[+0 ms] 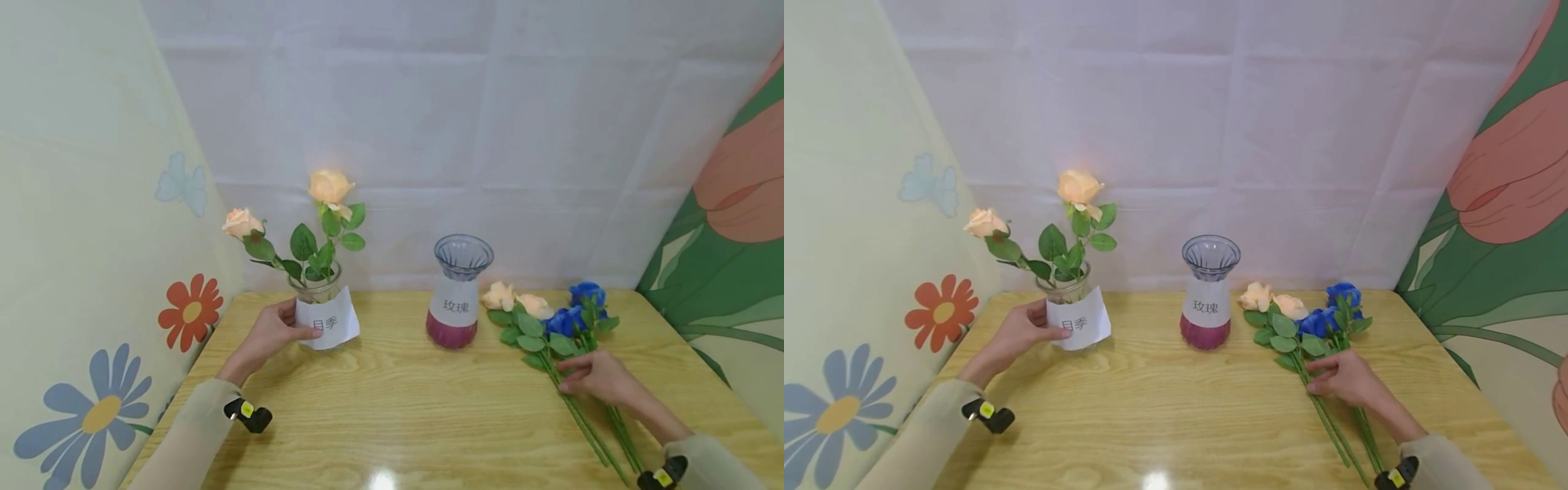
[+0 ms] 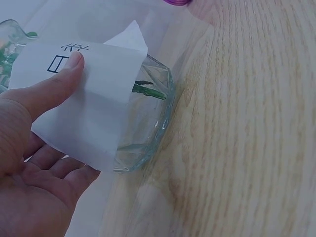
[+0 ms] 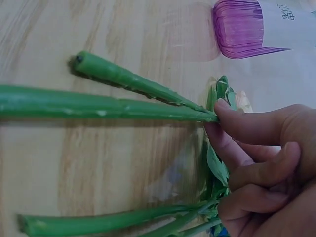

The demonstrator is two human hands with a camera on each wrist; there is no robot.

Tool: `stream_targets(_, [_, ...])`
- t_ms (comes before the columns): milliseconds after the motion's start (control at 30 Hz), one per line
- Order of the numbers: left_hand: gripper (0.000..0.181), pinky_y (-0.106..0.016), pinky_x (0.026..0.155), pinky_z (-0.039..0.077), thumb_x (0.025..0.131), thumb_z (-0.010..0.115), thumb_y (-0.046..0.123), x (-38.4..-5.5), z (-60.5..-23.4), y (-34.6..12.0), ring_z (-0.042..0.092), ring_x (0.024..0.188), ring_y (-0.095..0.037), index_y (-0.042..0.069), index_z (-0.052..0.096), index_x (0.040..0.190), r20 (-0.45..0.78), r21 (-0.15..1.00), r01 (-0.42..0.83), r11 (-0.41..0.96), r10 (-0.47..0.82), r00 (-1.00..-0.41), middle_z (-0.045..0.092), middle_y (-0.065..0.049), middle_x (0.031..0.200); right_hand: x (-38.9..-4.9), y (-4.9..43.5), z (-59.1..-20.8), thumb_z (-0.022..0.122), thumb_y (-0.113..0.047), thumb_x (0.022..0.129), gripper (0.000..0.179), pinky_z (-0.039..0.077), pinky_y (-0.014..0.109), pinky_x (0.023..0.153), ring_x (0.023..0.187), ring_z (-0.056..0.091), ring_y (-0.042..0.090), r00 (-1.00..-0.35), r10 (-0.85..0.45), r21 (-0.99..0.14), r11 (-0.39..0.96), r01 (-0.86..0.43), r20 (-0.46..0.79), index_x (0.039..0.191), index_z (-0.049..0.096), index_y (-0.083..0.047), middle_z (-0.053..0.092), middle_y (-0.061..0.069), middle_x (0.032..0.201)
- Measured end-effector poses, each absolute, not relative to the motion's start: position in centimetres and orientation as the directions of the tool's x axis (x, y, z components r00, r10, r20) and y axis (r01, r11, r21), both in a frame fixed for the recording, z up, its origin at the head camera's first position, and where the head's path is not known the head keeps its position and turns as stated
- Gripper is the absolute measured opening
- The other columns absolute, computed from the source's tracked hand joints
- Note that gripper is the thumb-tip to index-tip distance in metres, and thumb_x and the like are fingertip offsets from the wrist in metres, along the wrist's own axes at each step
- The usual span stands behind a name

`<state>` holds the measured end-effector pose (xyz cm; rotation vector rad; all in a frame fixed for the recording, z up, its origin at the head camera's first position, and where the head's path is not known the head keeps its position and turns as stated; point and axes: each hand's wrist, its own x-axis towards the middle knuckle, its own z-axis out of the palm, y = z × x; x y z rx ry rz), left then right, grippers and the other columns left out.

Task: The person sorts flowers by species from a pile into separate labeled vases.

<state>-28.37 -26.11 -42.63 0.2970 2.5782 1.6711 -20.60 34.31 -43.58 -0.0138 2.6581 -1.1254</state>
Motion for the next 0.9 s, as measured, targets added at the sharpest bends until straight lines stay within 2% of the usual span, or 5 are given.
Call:
stream_targets(167, [0.082,-0.051,0.108,0.049,0.085,0.092,0.020,-28.5,-42.7,-26.2,0.059,0.133,-0.039,-0.001,0.050,0.152,0.059,0.912,0.130,0.389,0.189,-0.980,0.060,-0.022,0.146,-20.8,34.5,-43.3,0.080,-0.015,0.094,0.048,0.060,0.048,0.084,0.097,0.073,0.030,-0.955,-0.134,-0.705,0.703,0.096,-0.264,0.132,0.066,0.011,0.078,0.013,0.103])
stream_targets(367, [0.081,-0.050,0.108,0.050,0.085,0.092,0.021,-28.5,-42.8,-26.3,0.059,0.132,-0.039,-0.002,0.051,0.152,0.063,0.912,0.135,0.387,0.193,-0.979,0.060,-0.022,0.145,-21.2,34.5,-42.9,0.074,-0.020,0.100,0.047,0.056,0.058,0.094,0.112,0.068,0.042,-0.943,-0.152,-0.697,0.709,0.106,-0.297,0.133,0.065,0.012,0.076,0.018,0.114])
stream_targets(667, [0.081,-0.049,0.106,0.052,0.084,0.092,0.021,-28.5,-42.9,-26.2,0.060,0.131,-0.039,-0.002,0.052,0.151,0.064,0.913,0.135,0.385,0.190,-0.980,0.061,-0.022,0.144,-21.0,34.6,-42.7,0.071,-0.018,0.101,0.046,0.053,0.060,0.098,0.112,0.068,0.039,-0.945,-0.131,-0.744,0.652,0.146,-0.300,0.135,0.063,0.012,0.073,0.022,0.121])
stream_targets(900, [0.081,-0.050,0.107,0.051,0.086,0.091,0.022,-28.5,-42.9,-26.2,0.059,0.132,-0.039,-0.002,0.051,0.152,0.063,0.911,0.135,0.389,0.194,-0.979,0.060,-0.022,0.145,-20.6,34.4,-42.5,0.071,-0.024,0.101,0.049,0.048,0.065,0.101,0.127,0.056,0.050,-0.958,-0.091,-0.764,0.626,0.156,-0.270,0.136,0.064,0.010,0.073,0.019,0.123])
